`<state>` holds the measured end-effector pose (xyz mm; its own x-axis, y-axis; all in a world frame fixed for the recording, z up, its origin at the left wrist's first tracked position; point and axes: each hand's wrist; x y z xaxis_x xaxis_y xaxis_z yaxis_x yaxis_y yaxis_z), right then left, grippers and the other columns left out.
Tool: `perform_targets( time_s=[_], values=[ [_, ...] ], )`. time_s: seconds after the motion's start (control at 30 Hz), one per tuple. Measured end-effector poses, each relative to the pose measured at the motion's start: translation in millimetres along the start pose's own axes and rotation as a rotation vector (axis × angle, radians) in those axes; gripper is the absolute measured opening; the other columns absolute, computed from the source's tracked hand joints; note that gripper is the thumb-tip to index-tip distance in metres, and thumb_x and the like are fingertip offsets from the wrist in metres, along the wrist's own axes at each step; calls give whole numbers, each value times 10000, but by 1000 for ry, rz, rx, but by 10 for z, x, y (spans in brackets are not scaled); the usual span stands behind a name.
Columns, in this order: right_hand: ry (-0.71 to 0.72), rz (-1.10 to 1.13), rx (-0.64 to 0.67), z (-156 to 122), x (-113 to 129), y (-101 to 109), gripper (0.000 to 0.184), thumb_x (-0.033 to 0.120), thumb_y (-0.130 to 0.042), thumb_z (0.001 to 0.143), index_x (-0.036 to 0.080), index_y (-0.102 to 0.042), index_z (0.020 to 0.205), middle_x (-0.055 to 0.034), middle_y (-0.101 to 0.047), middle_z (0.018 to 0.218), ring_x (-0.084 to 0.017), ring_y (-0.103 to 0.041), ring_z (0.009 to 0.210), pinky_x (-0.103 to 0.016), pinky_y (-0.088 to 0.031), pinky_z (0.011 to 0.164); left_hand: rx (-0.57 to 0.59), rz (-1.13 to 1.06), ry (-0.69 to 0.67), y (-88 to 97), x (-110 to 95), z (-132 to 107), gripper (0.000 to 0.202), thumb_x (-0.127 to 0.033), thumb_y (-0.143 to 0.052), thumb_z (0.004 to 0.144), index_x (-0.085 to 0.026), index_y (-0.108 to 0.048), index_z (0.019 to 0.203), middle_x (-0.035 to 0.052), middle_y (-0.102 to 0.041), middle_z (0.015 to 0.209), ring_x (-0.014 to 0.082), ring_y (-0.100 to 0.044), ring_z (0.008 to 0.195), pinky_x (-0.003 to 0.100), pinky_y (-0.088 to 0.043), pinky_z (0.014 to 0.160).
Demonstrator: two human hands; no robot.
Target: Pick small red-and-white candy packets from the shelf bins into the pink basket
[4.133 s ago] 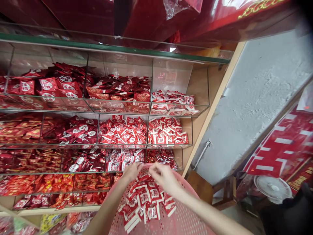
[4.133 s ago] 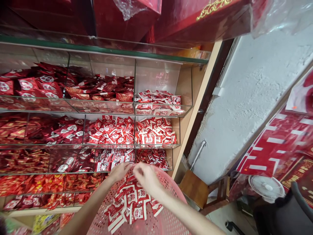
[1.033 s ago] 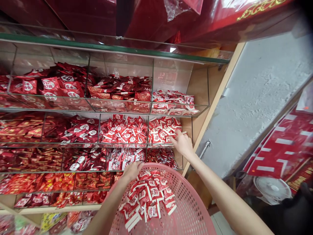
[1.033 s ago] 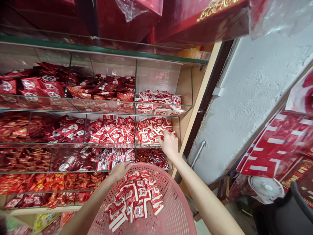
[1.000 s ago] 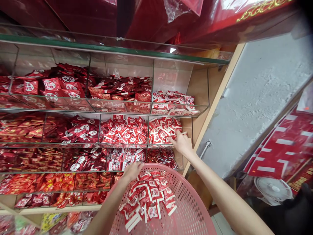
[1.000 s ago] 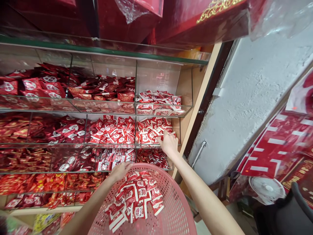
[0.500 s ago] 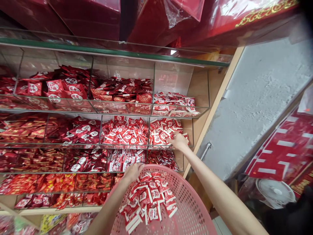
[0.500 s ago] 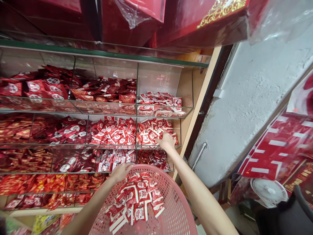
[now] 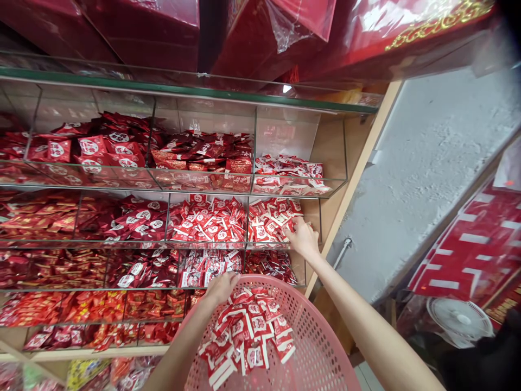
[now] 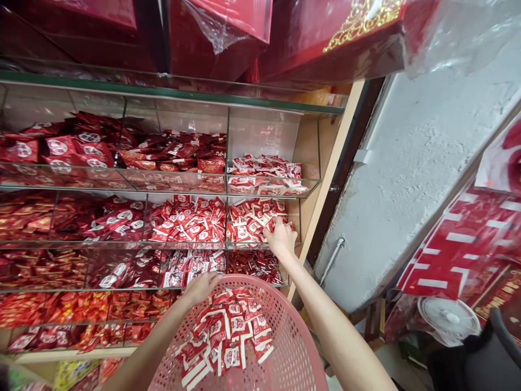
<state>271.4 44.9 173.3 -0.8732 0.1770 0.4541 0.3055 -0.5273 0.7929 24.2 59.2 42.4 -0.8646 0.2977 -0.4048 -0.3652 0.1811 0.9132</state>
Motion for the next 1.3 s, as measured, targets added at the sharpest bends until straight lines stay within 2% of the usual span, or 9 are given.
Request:
perform_targets(
  time_s=[0.1,0.17,0.23,0.3,0.43,0.57,0.9,1.17,1.3],
  values=[
    [104,232,-97,-181,-14,163,362,350,-502,760,182,-473,1079,-96,-607,949,-237,-523,914,-363,-362,782,1,23,2,15,-15,-1,478,-545,-211,849,-250,-580,923,42,-656,905,193,-597,820,266,-391,673],
    [132,530,-37,-393,16,234,347,375,-504,768,186,-487,1058,-87,-599,966,-206,-531,881,-335,-387,774,5,45,5,27,-29,-3,473,-537,-212,852,-246,-581,907,45,-658,892,198,-598,819,270,-393,671],
    [91,854,206,-684,67,228,295,400,-502,777,190,-524,984,-66,-603,940,-165,-547,824,-296,-415,743,6,50,-6,35,-40,-5,457,-520,-221,856,-241,-579,908,45,-656,894,199,-597,825,268,-393,670],
    [-24,1086,596,-1030,97,119,248,404,-523,770,186,-553,885,-35,-613,863,-121,-560,739,-250,-435,687,6,41,-18,37,-45,-6,454,-515,-224,858,-237,-579,911,45,-653,904,197,-596,823,263,-392,659],
    [-314,1089,1286,-1717,-29,-343,330,340,-704,600,160,-547,828,-1,-611,755,-69,-550,546,-175,-418,498,18,40,9,30,-43,-12,477,-530,-217,854,-221,-579,897,49,-655,840,199,-600,764,266,-391,625],
    [-573,944,1519,-2150,-280,-784,463,264,-757,489,164,-478,844,15,-601,641,-76,-545,427,-186,-436,451,17,47,13,22,-47,-12,480,-523,-210,857,-220,-579,915,56,-655,835,205,-600,776,273,-396,637],
    [-764,1100,1493,-2297,-464,-1121,605,288,-749,526,186,-436,1033,-20,-626,827,-191,-654,594,-255,-511,488,19,88,20,33,-79,-25,473,-497,-212,861,-214,-587,918,63,-657,850,207,-603,784,281,-401,652],
    [-764,1109,1247,-2376,-339,-1183,475,162,-722,532,171,-523,964,-3,-642,742,-104,-605,525,-218,-491,541,12,84,9,8,-52,-5,469,-508,-217,858,-223,-587,906,55,-656,842,213,-602,801,288,-404,663],
    [-724,1064,1157,-2406,-336,-1242,282,156,-717,515,148,-546,739,12,-615,615,-91,-577,487,-216,-479,538,2,84,16,-9,-40,9,468,-506,-223,858,-217,-588,896,56,-656,827,210,-602,802,279,-399,664]
  ],
)
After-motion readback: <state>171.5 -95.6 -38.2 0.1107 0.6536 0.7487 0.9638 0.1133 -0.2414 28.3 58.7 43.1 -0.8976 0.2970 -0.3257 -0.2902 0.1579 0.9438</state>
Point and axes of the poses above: each hand's wrist, its own z-axis towards the middle knuckle, its own y-axis out of the back of the hand, x = y × z
